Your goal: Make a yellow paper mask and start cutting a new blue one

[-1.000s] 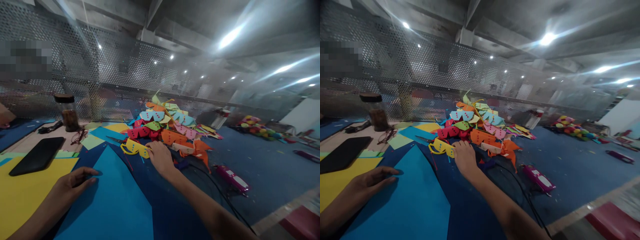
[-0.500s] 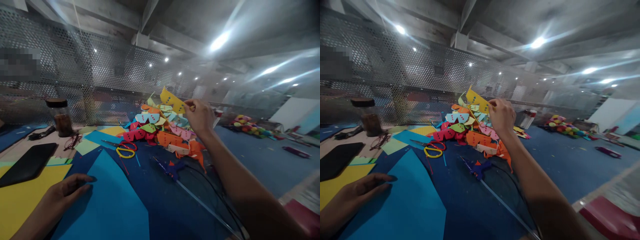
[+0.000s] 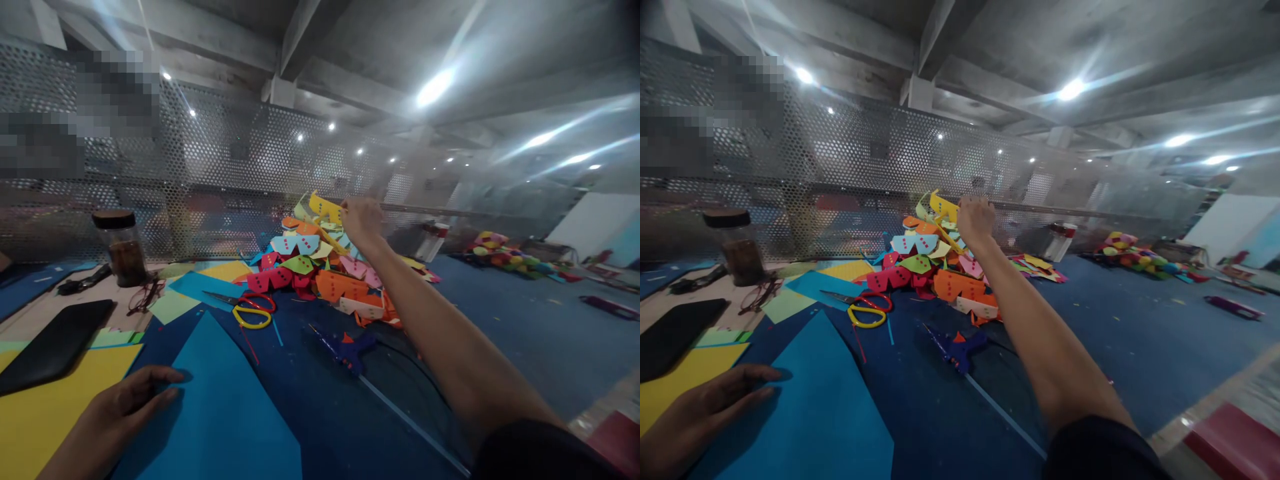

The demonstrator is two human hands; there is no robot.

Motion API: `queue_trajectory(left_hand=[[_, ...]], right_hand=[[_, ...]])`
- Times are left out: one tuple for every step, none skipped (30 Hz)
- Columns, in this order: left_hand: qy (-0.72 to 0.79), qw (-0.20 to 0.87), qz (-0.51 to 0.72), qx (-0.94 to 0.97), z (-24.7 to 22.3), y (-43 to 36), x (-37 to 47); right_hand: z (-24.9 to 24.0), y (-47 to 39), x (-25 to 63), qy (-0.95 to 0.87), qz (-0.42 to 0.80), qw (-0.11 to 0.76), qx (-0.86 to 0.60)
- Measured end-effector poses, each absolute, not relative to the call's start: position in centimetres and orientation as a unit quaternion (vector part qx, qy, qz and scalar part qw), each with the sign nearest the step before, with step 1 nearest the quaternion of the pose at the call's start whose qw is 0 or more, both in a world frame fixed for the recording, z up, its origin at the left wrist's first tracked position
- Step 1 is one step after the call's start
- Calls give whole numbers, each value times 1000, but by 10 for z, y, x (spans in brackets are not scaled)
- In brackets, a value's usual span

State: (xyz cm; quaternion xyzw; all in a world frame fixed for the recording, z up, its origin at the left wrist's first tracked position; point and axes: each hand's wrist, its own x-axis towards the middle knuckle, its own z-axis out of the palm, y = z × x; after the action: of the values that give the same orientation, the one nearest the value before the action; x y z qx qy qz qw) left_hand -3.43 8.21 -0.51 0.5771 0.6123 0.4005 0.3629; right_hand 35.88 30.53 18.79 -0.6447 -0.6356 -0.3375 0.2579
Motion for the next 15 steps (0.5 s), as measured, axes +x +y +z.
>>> queue_trajectory(left_hand=[[616, 361, 399, 576, -7, 83, -36], [618, 359, 397, 576, -9, 84, -37], [618, 358, 395, 578, -11, 85, -39], [616, 360, 389, 582, -13, 87, -41], [612, 364, 383, 588, -16, 88, -43], [609, 370, 378, 592, -18, 89, -44], [607, 374, 375, 592, -20, 89, -45], [608, 377, 375, 590, -21, 89, -46], [609, 379, 378, 585, -21, 89, -46], [612, 379, 383, 579, -21, 89, -45], [615, 379, 386, 573, -20, 88, -44], [616, 381, 388, 570, -19, 88, -43], [615, 382, 390, 569, -18, 87, -42], [613, 382, 392, 570, -17, 87, -42], [611, 382, 393, 572, -16, 87, -41]], right_hand=[[188, 309, 358, -637, -337, 253, -646], [188, 312, 358, -637, -337, 248, -647], [188, 314, 359, -637, -337, 244, -649], [187, 316, 360, -636, -337, 240, -652], [187, 317, 360, -635, -336, 237, -654], [186, 319, 361, -635, -335, 232, -656], [184, 320, 362, -638, -333, 226, -657], [183, 321, 362, -642, -330, 219, -657], [182, 323, 362, -648, -326, 211, -655], [180, 325, 362, -655, -323, 203, -652], [179, 327, 361, -661, -321, 196, -649], [178, 330, 359, -666, -320, 191, -646], [177, 332, 358, -671, -318, 188, -643], [177, 334, 356, -676, -317, 186, -639], [176, 336, 355, -681, -315, 185, -635]])
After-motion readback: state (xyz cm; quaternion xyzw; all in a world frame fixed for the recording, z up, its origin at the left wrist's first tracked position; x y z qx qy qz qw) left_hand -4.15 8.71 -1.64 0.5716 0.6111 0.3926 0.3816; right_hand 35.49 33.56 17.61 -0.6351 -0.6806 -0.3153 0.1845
